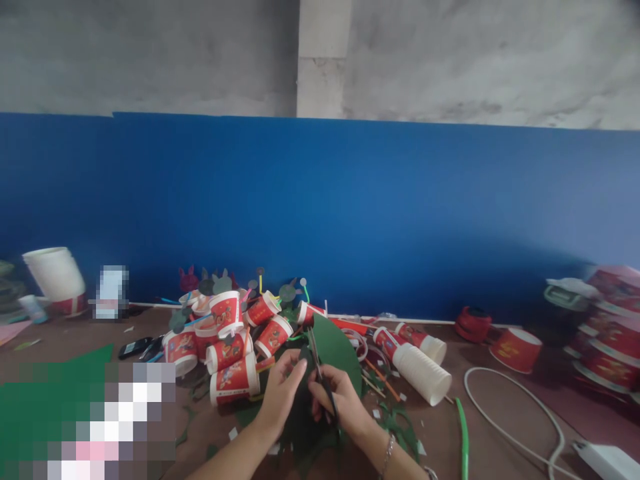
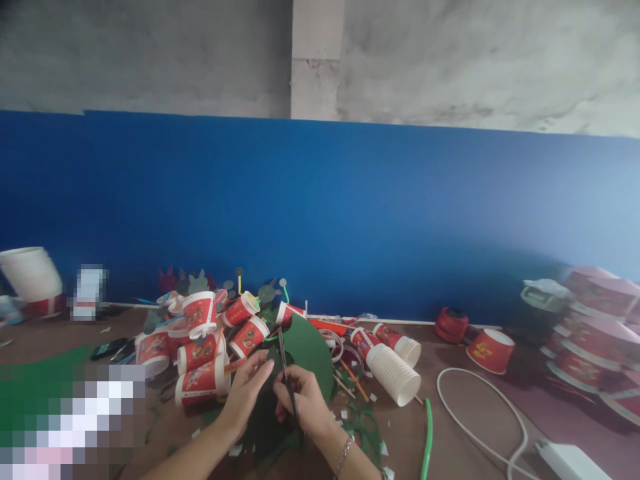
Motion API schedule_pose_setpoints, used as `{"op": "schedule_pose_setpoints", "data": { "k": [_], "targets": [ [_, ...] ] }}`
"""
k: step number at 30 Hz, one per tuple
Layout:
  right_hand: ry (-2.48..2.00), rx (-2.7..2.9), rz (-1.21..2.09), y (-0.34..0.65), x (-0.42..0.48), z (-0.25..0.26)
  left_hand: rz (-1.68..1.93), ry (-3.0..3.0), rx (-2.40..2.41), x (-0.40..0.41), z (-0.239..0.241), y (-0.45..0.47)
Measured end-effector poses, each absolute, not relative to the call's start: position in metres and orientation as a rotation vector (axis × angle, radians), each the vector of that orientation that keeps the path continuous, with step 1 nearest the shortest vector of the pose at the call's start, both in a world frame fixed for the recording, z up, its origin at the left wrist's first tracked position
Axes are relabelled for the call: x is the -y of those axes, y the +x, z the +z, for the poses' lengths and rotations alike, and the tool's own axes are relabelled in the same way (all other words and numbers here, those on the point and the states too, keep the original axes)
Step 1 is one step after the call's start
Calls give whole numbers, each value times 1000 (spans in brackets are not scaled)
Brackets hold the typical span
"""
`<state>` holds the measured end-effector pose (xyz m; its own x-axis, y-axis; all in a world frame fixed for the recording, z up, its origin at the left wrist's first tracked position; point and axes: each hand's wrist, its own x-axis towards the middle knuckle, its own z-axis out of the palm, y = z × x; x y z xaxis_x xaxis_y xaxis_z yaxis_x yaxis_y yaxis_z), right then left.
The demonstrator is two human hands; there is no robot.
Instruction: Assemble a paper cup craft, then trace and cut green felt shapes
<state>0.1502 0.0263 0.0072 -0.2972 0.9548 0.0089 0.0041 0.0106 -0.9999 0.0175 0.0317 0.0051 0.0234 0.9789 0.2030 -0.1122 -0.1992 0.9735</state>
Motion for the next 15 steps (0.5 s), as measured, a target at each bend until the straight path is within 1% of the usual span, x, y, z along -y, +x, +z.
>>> {"op": "schedule_pose_setpoints", "data": {
  "k": [5, 15],
  "targets": [
    [-1048, 1500, 1444, 148, -24, 5, 1445, 1178, -1043, -32, 3, 19],
    [-1050, 1531, 1419, 148, -23, 6, 1441, 1161, -994, -30, 6, 20]
  ]
}}
